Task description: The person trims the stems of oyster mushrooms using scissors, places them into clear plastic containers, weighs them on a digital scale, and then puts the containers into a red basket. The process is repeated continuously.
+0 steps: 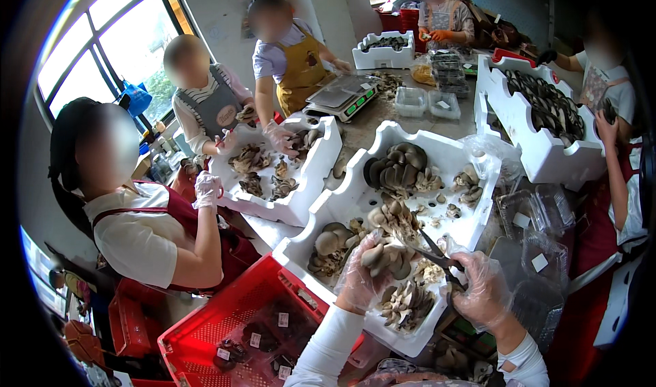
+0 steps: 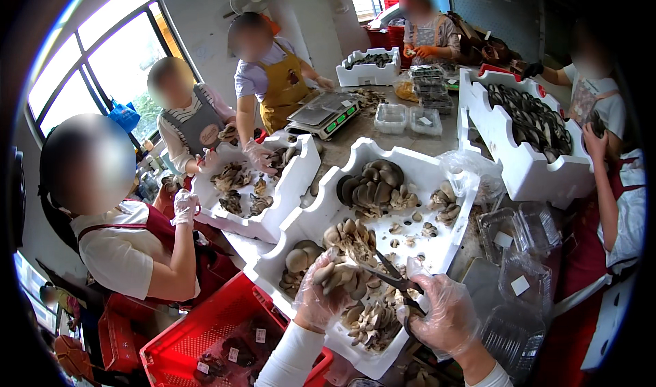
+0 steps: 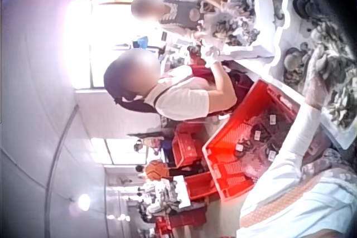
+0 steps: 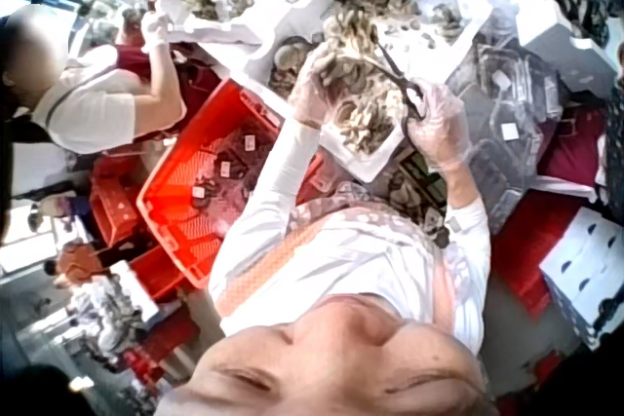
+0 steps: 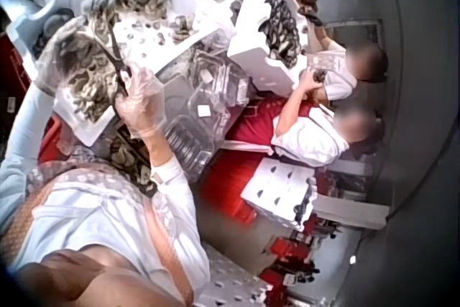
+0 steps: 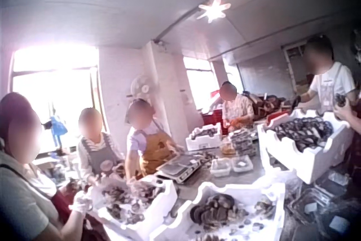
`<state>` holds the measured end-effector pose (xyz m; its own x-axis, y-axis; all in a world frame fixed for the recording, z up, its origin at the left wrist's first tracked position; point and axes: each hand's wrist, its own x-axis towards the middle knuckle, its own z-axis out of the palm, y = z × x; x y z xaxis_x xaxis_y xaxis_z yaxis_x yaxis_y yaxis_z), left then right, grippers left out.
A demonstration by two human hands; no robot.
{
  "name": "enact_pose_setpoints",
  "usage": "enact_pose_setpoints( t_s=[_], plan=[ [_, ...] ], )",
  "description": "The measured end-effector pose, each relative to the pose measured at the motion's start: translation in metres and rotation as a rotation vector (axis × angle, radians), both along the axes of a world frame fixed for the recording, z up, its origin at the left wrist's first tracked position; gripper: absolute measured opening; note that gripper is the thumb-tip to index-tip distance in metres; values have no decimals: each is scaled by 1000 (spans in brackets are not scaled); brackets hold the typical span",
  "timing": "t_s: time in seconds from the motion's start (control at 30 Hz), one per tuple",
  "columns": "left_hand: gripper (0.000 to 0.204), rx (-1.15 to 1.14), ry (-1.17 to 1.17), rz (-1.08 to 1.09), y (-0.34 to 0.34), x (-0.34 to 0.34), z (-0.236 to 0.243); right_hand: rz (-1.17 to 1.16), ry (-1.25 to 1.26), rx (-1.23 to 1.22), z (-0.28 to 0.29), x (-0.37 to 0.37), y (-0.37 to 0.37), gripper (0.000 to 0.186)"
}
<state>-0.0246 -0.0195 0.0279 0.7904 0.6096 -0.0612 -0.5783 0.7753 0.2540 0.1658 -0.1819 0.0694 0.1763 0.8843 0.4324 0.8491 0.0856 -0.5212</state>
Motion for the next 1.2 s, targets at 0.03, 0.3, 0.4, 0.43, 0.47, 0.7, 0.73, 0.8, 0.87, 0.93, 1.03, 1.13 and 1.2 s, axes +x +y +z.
enact_pose_setpoints(
  t_s=[0.03,0.3,0.4,0.43,0.47,0.7,0.73,0.8,0.87,0.93,1.03,1.13,1.2],
  plan=[
    [38,-4,-74,-28,-3,1,-6,0,-32,9,0,-2,0,54],
    [30,111,68,59,-26,8,-24,-15,-85,20,1,-9,-4,57],
    [33,-83,495,172,-46,9,2,-21,88,-68,-8,-13,-9,56],
    [33,-99,494,186,-48,9,0,-18,99,-69,-9,-16,-9,55],
    [33,-115,491,199,-50,9,-3,-17,110,-69,-11,-19,-8,54],
    [37,-91,296,103,-47,13,-48,-39,200,-162,2,-35,-4,48],
    [38,-103,299,80,-47,12,-50,-39,211,-200,5,-35,-5,48],
    [43,-3,226,66,-41,8,-52,-23,135,-156,1,-32,-6,48],
    [49,63,210,93,-39,10,-50,-16,90,-144,-4,-28,-8,48],
    [54,107,203,72,-34,10,-57,-17,76,-165,-7,-26,-10,48],
    [61,166,206,58,-31,10,-60,-33,99,-156,-14,-24,-12,50],
    [55,258,366,250,-38,20,-27,-45,185,-177,-18,-27,-14,50],
    [61,262,258,181,-30,13,-42,-24,192,-201,-18,-25,-16,52]
  ],
)
